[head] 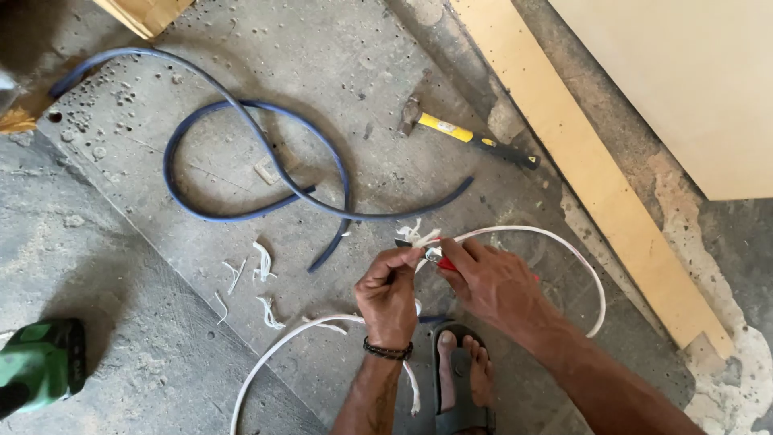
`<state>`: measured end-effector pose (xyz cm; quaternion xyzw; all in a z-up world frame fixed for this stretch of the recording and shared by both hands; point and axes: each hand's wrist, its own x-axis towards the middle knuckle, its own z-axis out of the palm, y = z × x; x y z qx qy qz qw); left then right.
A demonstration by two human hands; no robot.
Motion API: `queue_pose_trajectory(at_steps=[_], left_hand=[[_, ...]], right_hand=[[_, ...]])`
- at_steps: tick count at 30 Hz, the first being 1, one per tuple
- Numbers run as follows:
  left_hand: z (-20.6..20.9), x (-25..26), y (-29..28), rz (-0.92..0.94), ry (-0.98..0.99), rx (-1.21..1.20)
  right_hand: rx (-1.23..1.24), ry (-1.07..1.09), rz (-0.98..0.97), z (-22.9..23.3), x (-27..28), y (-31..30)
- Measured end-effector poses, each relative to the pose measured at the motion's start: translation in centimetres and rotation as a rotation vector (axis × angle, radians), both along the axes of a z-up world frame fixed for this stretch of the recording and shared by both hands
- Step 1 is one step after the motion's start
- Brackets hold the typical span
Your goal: Stripping the insulation from electrical wires using wire cutters
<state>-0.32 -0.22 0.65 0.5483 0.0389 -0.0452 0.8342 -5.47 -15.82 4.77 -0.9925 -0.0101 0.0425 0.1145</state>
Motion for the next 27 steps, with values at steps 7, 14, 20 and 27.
queue_pose_trajectory(at_steps=[7, 14, 20, 27], left_hand=[[0.5, -1.6, -1.3, -0.053, 0.008, -0.031], [1.3, -2.5, -2.8, -0.112, -0.003, -0.009], [5.8, 4.4, 8.4, 0.006, -0.170, 0.015], [3.8, 4.4, 5.2, -0.453, -0.203, -0.064]], right_hand=[[0.021, -0.029, -0.027, -0.4, -2.2, -2.3], [0.093, -0.078, -0.075, -0.2, -3.6, -4.3], [0.512, 0.127, -1.069, -3.2, -13.4, -29.6], [0.667, -0.073, -0.989, 1.0, -10.0, -16.0]])
